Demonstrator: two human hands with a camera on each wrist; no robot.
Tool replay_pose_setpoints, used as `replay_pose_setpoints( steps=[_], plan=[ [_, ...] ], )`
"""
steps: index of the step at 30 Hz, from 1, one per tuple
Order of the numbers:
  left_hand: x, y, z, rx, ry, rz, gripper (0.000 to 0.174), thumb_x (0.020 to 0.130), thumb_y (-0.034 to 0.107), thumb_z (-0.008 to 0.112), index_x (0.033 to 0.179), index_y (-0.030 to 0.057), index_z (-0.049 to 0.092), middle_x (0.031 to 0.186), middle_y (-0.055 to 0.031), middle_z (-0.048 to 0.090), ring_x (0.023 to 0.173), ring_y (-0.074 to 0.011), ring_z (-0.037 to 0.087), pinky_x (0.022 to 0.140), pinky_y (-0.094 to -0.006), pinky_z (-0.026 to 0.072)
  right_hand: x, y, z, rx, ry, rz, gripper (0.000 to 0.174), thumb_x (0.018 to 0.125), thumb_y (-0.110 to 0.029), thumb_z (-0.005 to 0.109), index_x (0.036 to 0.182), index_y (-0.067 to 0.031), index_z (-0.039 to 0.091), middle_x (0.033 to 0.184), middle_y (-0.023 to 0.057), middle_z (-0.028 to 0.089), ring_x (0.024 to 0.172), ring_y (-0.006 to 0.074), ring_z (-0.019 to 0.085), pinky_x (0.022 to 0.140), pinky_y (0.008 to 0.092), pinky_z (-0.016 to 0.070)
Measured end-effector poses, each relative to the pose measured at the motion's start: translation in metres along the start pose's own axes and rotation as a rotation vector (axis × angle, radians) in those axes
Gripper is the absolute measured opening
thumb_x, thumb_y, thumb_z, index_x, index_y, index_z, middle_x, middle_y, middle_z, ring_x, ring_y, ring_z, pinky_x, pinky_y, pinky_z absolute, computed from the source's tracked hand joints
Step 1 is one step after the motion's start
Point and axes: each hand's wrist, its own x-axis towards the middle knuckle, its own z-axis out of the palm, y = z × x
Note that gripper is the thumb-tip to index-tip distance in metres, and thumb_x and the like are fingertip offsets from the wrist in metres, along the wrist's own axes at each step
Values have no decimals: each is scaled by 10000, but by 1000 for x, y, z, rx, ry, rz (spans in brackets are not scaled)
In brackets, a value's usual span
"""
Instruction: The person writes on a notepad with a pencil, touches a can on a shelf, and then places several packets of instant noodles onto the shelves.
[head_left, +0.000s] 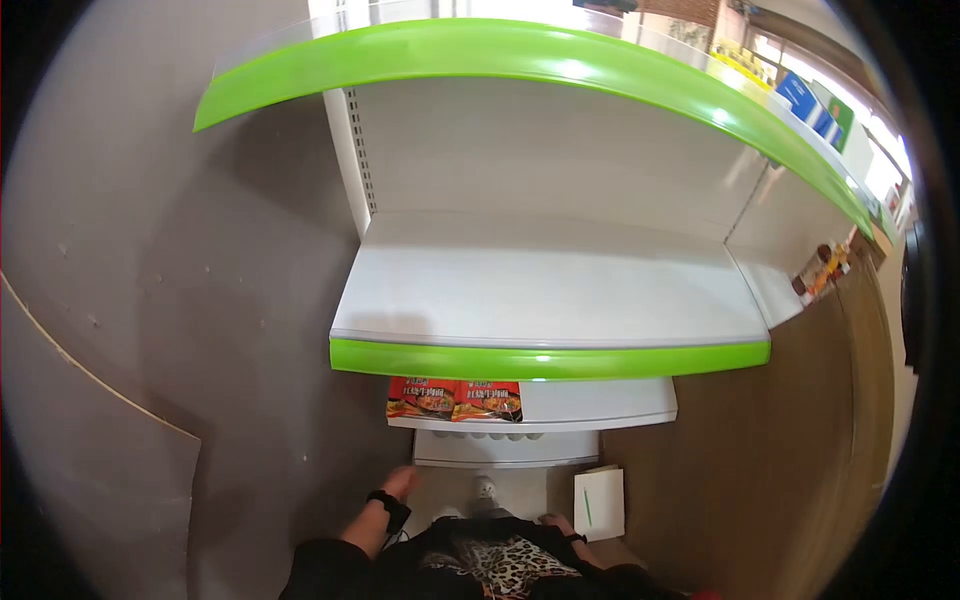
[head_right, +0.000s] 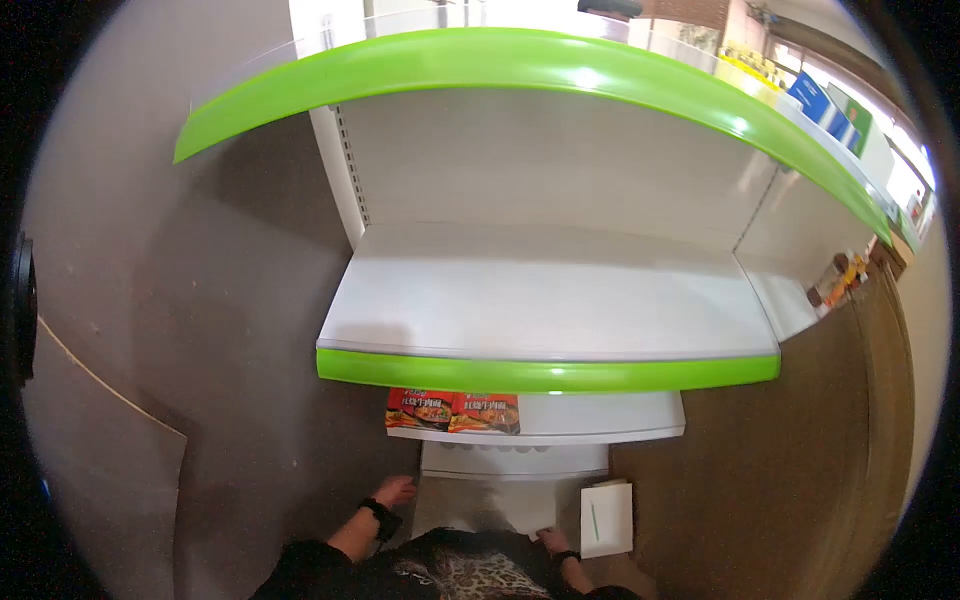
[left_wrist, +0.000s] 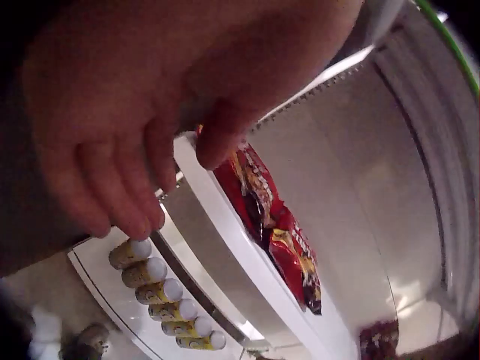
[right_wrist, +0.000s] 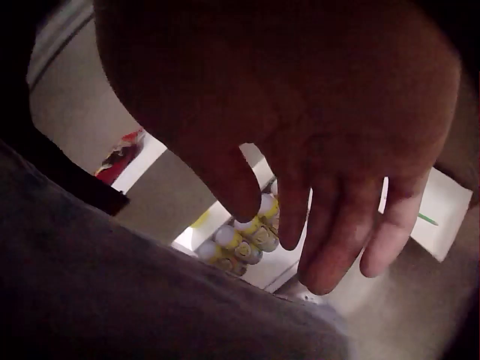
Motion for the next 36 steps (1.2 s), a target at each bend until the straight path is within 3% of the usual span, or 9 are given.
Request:
replay_pose_setpoints(
  steps=[1, 3, 7, 14, 17, 25, 32, 35, 36],
  plan=[
    [4, -6, 0, 98, -31, 62, 362, 792, 359, 421, 1000, 76, 508, 872, -46, 549, 780, -160, 506, 651, -314, 395, -3, -29, 1, 12, 18, 4, 233, 750, -258, 514, 837, -56, 588, 784, 67, 602, 660, 181, 564, 526, 318, 430],
    [-2, -14, 0, 128, -64, 89, 345, 792, 351, 423, 976, 74, 517, 849, -40, 545, 757, -148, 499, 623, -306, 388, -17, -93, -4, 471, 87, 572, 300, 781, -245, 478, 958, -13, 543, 849, 127, 597, 712, 209, 581, 625, 333, 451],
    [-5, -46, -11, 138, -151, 19, 372, 780, 337, 492, 1043, 73, 487, 928, -58, 540, 791, -163, 511, 730, -310, 391, -55, -98, 15, 454, 125, 572, 310, 795, -235, 464, 976, 8, 526, 815, 132, 595, 701, 195, 580, 563, 288, 436],
    [-33, -97, -25, 260, -149, -95, 390, 772, 349, 494, 1069, 97, 478, 963, -76, 538, 849, -171, 508, 701, -338, 385, -157, -48, 104, 764, 272, 666, 359, 807, -235, 444, 1053, 26, 467, 849, 168, 579, 711, 216, 577, 649, 340, 445],
    [-33, -110, -27, 326, -204, -62, 300, 788, 304, 455, 987, 83, 495, 862, -48, 544, 784, -157, 517, 645, -303, 398, -195, -70, 129, 518, 315, 661, 274, 750, -190, 482, 920, 13, 549, 789, 141, 597, 672, 211, 586, 570, 296, 459],
    [-56, -93, -5, 434, -292, -87, 323, 783, 298, 465, 1045, 110, 490, 924, -55, 564, 812, -157, 524, 661, -304, 395, -249, -44, 203, 194, 400, 644, 356, 723, -270, 518, 955, -7, 582, 947, 122, 588, 824, 223, 550, 716, 325, 416],
    [-58, -91, 16, 485, -367, -78, 353, 785, 316, 456, 1071, 111, 475, 951, -71, 570, 847, -176, 526, 720, -318, 378, -266, -57, 203, 546, 395, 782, 454, 649, -373, 576, 909, -1, 588, 938, 152, 587, 851, 286, 557, 689, 367, 418],
    [-61, -93, 23, 492, -411, -119, 377, 787, 328, 450, 1089, 103, 464, 976, -78, 564, 846, -186, 527, 732, -331, 377, -278, -36, 215, 332, 362, 867, 448, 663, -402, 543, 903, -28, 597, 950, 163, 575, 882, 300, 549, 705, 357, 422],
    [-62, -95, 27, 510, -405, -126, 388, 786, 332, 447, 1096, 99, 457, 983, -84, 561, 842, -186, 528, 731, -332, 378, -286, -35, 217, 278, 438, 712, 445, 673, -405, 522, 899, -29, 598, 950, 169, 572, 890, 302, 545, 720, 354, 422]
  ],
)
